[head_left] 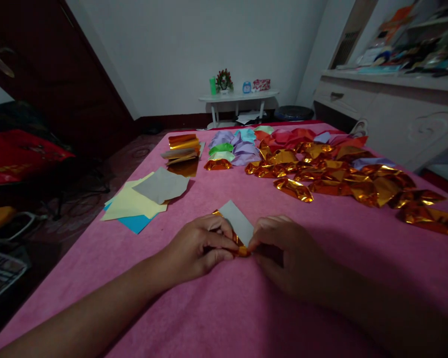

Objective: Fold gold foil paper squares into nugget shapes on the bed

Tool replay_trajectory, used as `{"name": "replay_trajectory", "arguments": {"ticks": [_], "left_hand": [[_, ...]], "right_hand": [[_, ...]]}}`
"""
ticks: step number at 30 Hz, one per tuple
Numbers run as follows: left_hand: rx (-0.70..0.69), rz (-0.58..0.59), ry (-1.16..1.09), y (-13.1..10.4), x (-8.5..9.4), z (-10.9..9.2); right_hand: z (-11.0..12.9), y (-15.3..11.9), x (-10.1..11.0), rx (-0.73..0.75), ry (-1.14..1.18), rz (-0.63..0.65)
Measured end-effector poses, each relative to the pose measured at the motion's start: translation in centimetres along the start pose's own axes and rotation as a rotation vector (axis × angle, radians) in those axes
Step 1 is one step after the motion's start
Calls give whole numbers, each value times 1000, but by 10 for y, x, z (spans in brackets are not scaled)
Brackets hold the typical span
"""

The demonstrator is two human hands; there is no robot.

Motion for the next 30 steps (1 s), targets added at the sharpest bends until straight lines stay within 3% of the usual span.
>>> {"name": "replay_trajectory", "arguments": {"ticks": [6, 14, 30], "left_hand": [[114, -35, -124, 1, -2, 5], [223, -100, -88, 4, -2, 2], [297, -167, -111, 5, -7, 7]], "right_hand": [[-2, -1, -2, -4, -8, -37], [-3, -1, -2, -14, -10, -60], [-5, 2, -9, -87, -25, -103]]}}
Point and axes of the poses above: each hand's wrist, its own y-axis towards the middle knuckle, its own x-axis out of the back of the hand, z = x × y, the point moved 4 cm from there along y, towards the middle knuckle, and after that the axes turned 5 degrees about z, right-handed, at the moved point
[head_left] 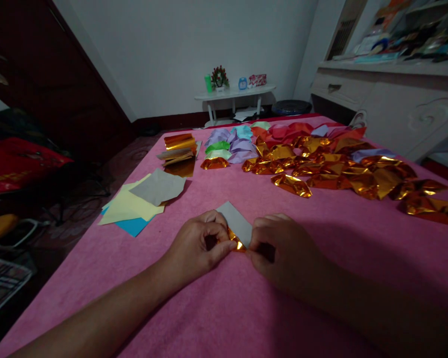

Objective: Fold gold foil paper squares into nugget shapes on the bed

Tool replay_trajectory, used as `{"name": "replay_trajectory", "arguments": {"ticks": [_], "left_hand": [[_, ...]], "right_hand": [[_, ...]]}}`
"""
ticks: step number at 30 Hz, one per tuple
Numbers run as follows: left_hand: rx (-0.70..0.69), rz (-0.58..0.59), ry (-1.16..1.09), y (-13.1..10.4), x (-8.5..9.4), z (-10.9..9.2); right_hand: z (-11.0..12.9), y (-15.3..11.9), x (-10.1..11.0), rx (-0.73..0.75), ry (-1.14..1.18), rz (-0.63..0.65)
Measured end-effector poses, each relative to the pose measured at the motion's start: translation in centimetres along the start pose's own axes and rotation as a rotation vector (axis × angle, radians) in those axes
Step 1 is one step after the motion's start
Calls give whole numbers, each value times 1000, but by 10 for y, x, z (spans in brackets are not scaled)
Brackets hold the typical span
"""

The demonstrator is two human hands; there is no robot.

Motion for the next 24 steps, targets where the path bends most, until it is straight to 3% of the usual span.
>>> {"name": "replay_trajectory", "arguments": {"ticks": [13, 24], "left_hand": [[19, -46, 43, -1, -2, -1], [35, -59, 206, -1, 0, 0]], "right_hand": [[4, 1, -3, 38, -27, -16], [5, 4, -5, 22, -51, 14]]}}
Point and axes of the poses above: each hand's wrist, its own y-axis towards the middle knuckle, its own x-axis out of the back of the hand, z = x × y, the point moved 4 cm from there along y, towards the middle knuckle, and after that the axes turned 5 degrees about z, right-handed, at the moved point
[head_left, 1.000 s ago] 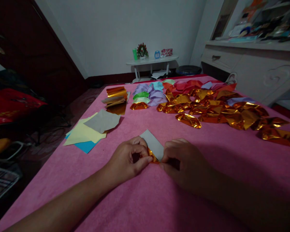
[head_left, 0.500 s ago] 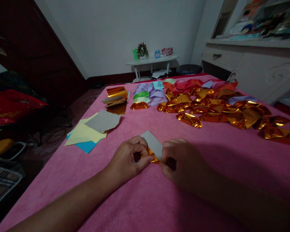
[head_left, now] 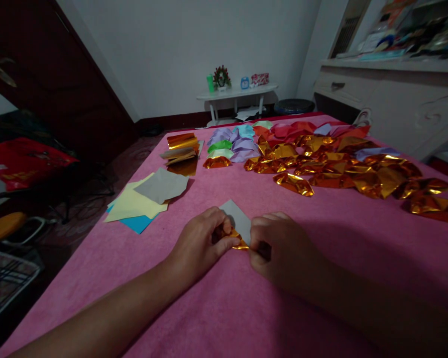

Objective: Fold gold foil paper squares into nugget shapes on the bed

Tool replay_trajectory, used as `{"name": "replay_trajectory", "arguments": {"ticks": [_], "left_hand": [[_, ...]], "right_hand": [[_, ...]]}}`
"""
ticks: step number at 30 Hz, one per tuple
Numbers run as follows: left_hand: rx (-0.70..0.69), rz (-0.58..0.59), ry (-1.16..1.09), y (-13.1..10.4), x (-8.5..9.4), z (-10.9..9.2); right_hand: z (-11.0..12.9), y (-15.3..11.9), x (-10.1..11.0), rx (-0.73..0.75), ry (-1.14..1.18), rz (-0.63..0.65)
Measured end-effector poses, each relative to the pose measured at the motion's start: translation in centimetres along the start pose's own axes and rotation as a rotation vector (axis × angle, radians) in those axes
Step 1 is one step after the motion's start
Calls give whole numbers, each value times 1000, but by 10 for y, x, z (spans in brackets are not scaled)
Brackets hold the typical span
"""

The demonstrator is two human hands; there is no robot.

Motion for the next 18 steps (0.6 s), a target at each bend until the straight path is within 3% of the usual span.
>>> {"name": "replay_trajectory", "arguments": {"ticks": [9, 18], "left_hand": [[-98, 46, -1, -1, -2, -5], [-3, 57, 20, 0, -1, -1]], "right_hand": [[8, -6, 3, 3, -53, 47], [9, -9, 2, 19, -97, 124]]}}
Point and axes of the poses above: each hand's wrist, its own y-axis towards the middle knuckle, its own x-axis out of the back of the hand, z = x × y, the point moved 4 cm from there along y, towards the middle knuckle, and after that the axes turned 5 degrees about z, right-handed, at the moved point
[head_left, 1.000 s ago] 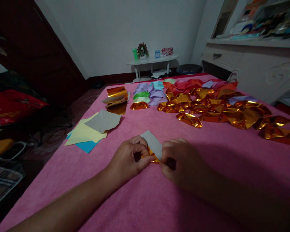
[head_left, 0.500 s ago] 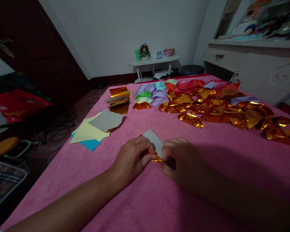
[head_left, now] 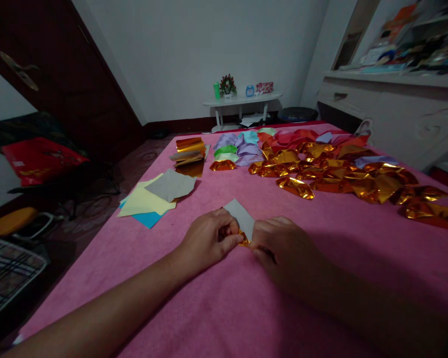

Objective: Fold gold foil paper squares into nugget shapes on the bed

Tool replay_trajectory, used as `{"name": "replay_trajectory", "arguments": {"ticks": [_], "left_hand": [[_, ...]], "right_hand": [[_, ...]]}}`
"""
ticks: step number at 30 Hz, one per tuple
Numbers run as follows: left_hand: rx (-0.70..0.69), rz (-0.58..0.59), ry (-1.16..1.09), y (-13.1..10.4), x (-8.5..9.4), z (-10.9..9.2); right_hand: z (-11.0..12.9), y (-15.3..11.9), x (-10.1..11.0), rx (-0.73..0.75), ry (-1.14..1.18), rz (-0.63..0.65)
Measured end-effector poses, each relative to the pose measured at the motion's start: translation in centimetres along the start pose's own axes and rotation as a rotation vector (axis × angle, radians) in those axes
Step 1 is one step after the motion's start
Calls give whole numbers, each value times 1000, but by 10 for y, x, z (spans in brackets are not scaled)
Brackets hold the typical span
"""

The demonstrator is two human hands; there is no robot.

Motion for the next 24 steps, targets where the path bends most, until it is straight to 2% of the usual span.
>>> {"name": "replay_trajectory", "arguments": {"ticks": [9, 15, 19, 24], "left_hand": [[-10, -11, 46, 1, -1, -4], [5, -68, -34, -1, -3, -1], [-88, -74, 66, -5, -3, -9], [-278, -78, 381, -14, -3, -24]], "right_hand": [[0, -1, 0, 26, 0, -30], [2, 0, 1, 16, -28, -21], [4, 0, -3, 34, -125, -48], [0, 2, -4, 31, -185, -177]]}}
Point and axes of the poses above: each hand's wrist, its own y-axis towards the middle knuckle, its own x-axis out of the back of the hand, z = x × y, the point moved 4 cm from there along y, towards the middle knuckle, and after that the axes turned 5 degrees about z, right-handed, at the moved point
